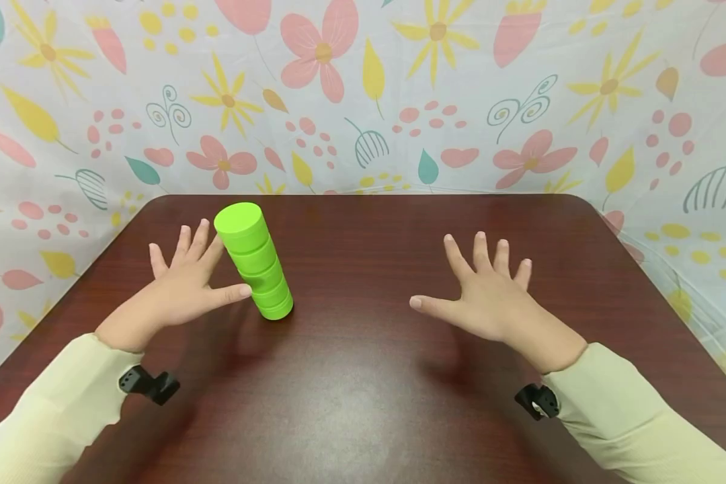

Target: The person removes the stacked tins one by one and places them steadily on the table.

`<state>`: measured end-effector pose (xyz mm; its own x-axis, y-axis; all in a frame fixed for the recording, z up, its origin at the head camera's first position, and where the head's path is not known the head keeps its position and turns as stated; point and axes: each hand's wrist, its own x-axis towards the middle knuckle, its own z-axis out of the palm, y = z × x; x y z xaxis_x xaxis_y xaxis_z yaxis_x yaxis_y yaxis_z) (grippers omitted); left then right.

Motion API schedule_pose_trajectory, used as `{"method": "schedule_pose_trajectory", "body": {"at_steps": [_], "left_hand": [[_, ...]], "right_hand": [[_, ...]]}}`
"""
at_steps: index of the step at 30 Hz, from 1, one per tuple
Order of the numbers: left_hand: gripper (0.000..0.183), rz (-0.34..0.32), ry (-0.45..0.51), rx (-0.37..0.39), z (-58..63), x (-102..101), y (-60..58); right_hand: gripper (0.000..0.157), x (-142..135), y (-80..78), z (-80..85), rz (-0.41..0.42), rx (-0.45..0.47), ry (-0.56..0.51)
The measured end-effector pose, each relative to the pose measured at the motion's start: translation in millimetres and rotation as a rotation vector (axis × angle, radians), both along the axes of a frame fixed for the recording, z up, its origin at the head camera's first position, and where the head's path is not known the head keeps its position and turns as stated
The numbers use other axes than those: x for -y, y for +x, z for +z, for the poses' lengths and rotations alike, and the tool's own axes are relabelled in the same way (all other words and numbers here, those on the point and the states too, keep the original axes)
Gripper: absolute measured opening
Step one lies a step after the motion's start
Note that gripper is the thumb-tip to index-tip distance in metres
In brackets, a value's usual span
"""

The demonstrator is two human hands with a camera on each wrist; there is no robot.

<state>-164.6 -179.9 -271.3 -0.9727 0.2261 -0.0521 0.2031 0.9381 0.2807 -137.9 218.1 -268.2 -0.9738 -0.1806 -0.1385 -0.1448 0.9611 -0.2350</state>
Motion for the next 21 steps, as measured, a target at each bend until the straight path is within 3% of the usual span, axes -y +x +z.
{"method": "schedule_pose_trajectory", "body": {"at_steps": [4,12,21], "left_hand": [[0.107,-0.014,0.13,-0.048,-3.4,2,1.3],[0.107,-0.069,0.285,-0.104,-8.5,4,1.6],[0.103,-0.099,0.349,-0.166,-12.8,0,2.1]], "right_hand": [[0.106,5,0.7,3.1,0.025,-0.058,-0.08],[0.105,20,-1.7,7.7,0.063,-0.113,-0.163],[0.093,41,-5.3,11.3,0.112,-0.294,-0.333]]}}
